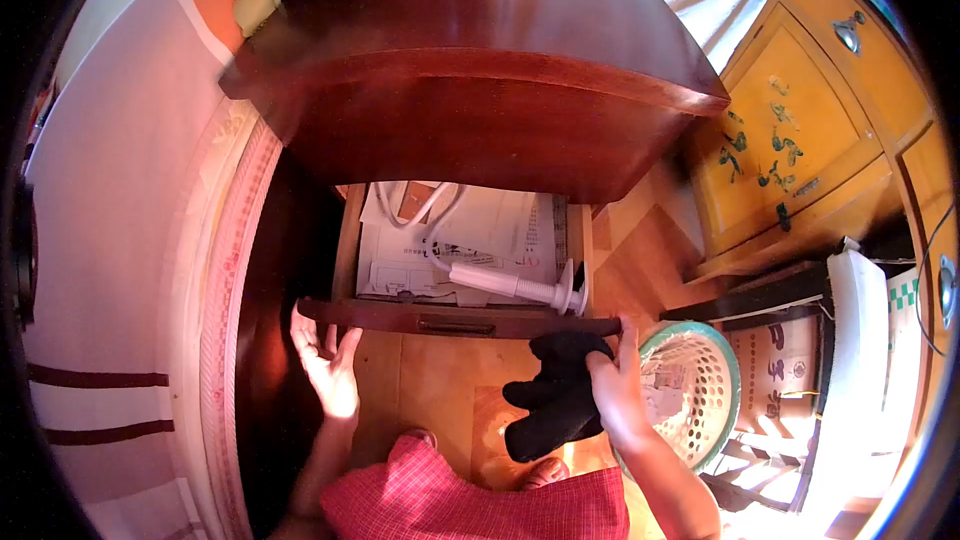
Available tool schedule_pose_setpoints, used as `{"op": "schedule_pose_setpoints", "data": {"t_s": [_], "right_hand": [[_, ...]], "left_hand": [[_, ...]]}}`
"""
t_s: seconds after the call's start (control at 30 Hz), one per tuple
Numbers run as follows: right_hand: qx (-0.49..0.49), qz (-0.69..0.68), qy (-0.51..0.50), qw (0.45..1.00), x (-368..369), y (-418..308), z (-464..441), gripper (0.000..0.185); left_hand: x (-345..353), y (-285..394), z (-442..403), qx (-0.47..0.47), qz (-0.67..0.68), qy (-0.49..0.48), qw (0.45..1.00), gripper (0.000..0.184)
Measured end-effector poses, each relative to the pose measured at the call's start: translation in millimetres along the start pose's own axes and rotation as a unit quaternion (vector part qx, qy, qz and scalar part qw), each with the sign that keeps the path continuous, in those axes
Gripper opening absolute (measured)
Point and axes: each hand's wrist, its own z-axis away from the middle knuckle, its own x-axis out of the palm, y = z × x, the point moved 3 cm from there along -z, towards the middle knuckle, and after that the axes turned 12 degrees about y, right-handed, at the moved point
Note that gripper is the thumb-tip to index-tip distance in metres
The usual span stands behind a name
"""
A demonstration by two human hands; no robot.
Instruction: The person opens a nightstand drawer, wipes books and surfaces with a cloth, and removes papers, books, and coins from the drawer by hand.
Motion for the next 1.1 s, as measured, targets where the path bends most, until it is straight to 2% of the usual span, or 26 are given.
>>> {"op": "schedule_pose_setpoints", "data": {"t_s": [0.07,0.2,0.27,0.3,0.33,0.37,0.4,0.43,0.47,0.5,0.53,0.57,0.63,0.67,0.73,0.77,0.8,0.83,0.9,0.97,1.03,1.1], "right_hand": [[-0.030,0.017,-0.008,0.999,-2,-1,1,0.060],[-0.064,0.089,-0.017,0.994,-7,6,-3,0.060],[-0.107,0.062,-0.018,0.992,-5,-23,7,0.057],[-0.122,0.053,-0.018,0.991,-6,-37,9,0.057],[-0.193,0.088,-0.021,0.977,-7,-53,10,0.054],[-0.207,0.045,-0.038,0.977,-8,-69,11,0.049],[-0.220,0.002,-0.057,0.974,-9,-85,12,0.047],[-0.239,-0.002,-0.081,0.968,-14,-111,16,0.042],[-0.328,0.033,-0.045,0.943,-19,-134,18,0.037],[-0.391,0.013,-0.026,0.920,-24,-154,16,0.033],[-0.411,-0.073,0.000,0.909,-25,-175,16,0.031],[-0.377,-0.138,0.056,0.914,-29,-193,7,0.032],[-0.389,-0.175,0.041,0.904,-18,-246,2,0.041],[-0.466,-0.155,0.051,0.870,-14,-269,-9,0.045],[-0.490,-0.235,0.062,0.837,3,-297,-52,0.042],[-0.444,-0.225,0.081,0.863,9,-311,-84,0.033],[-0.474,-0.259,0.081,0.838,47,-314,-36,0.035],[-0.463,-0.177,0.072,0.865,56,-320,-53,0.028],[-0.573,0.034,0.240,0.783,56,-303,-49,0.039],[-0.753,0.031,0.274,0.597,65,-279,-29,0.020],[-0.781,0.074,0.132,0.605,72,-243,-7,0.017],[-0.815,0.114,0.071,0.564,71,-200,-1,0.021]], "left_hand": [[-2,1,1,0.020,-0.062,0.013,0.998,0.088],[-2,11,-4,0.038,-0.091,0.014,0.995,0.089],[2,22,-5,0.171,-0.184,0.025,0.968,0.072],[0,25,-8,0.171,-0.184,0.026,0.968,0.072],[2,31,-9,0.281,-0.260,-0.041,0.923,0.058],[6,34,-9,0.383,-0.329,-0.108,0.856,0.045],[9,35,-10,0.409,-0.378,-0.170,0.813,0.031],[12,39,-10,0.444,-0.387,-0.221,0.777,0.033],[17,45,-9,0.422,-0.371,-0.254,0.787,0.036],[23,51,-6,0.399,-0.355,-0.287,0.795,0.039],[27,54,-5,0.407,-0.353,-0.304,0.786,0.045],[33,55,-4,0.417,-0.364,-0.308,0.774,0.048],[44,53,0,0.405,-0.379,-0.326,0.766,0.049],[47,50,1,0.415,-0.354,-0.315,0.776,0.045],[48,44,2,0.404,-0.330,-0.306,0.797,0.041],[48,43,1,0.391,-0.306,-0.295,0.817,0.037],[49,45,2,0.402,-0.294,-0.281,0.821,0.032],[49,46,3,0.403,-0.295,-0.279,0.820,0.032],[48,46,3,0.396,-0.286,-0.279,0.827,0.033],[48,44,2,0.397,-0.279,-0.277,0.829,0.033],[48,44,1,0.400,-0.274,-0.272,0.831,0.033],[47,45,2,0.392,-0.288,-0.285,0.826,0.035]]}}
